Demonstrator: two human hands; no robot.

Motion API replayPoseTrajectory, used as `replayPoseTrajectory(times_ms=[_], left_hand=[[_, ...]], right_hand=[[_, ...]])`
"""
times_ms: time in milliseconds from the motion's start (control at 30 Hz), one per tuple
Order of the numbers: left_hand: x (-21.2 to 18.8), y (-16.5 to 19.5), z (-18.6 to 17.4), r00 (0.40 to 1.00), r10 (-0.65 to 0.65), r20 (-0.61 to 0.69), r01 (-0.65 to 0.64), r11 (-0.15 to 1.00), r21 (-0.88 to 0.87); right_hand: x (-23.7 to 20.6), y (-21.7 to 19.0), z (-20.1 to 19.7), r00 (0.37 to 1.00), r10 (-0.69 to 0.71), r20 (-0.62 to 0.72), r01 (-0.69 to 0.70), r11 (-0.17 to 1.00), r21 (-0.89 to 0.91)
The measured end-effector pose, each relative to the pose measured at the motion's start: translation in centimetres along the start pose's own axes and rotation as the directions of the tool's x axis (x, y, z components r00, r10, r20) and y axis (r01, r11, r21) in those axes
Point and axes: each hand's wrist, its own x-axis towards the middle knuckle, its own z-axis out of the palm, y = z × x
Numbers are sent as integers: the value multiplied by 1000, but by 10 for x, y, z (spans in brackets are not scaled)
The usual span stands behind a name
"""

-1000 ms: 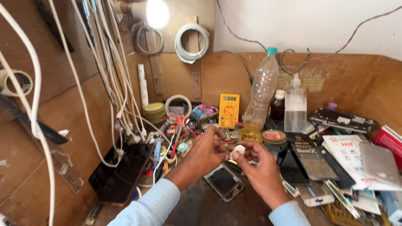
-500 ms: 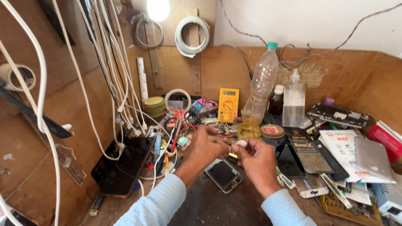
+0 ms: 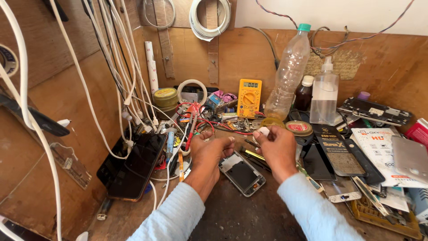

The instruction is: The person removes a small component from a disassembled smartphone, then places a new battery into the chassis and closes the device. The person then picks up a second white smartphone with a cracked screen and inspects it by turning it over.

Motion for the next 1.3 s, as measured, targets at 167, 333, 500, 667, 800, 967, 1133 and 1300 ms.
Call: replayPoseTrajectory(times_ms=[167, 333, 500, 667, 800, 967, 1133, 1300], left_hand=[[-11, 3, -8, 999, 36, 35, -37, 999, 24], [-22, -1, -7, 993, 88, 84, -88, 996, 2], [-31, -12, 8, 986, 135, 101, -127, 989, -76], [-40, -26, 23, 986, 152, 71, -144, 984, -101], [-42, -31, 28, 978, 191, 83, -182, 977, -111], [-43, -30, 26, 973, 206, 105, -193, 974, -118], [-47, -30, 24, 964, 239, 115, -235, 971, -53], [-49, -25, 27, 947, 281, 158, -277, 960, -48]], right_hand=[[37, -4, 16, 906, -413, 96, 423, 894, -145], [17, -14, 8, 821, -571, -10, 555, 802, -220], [-27, -9, -6, 964, -261, -51, 262, 965, 21], [-38, 2, -11, 980, -197, -27, 198, 949, 243], [-37, 2, -10, 988, -146, 41, 127, 944, 304], [-38, -6, -12, 988, -143, 51, 123, 951, 283], [-42, -8, -12, 990, -119, 77, 102, 974, 201], [-39, -7, -11, 992, -85, 89, 58, 960, 273]])
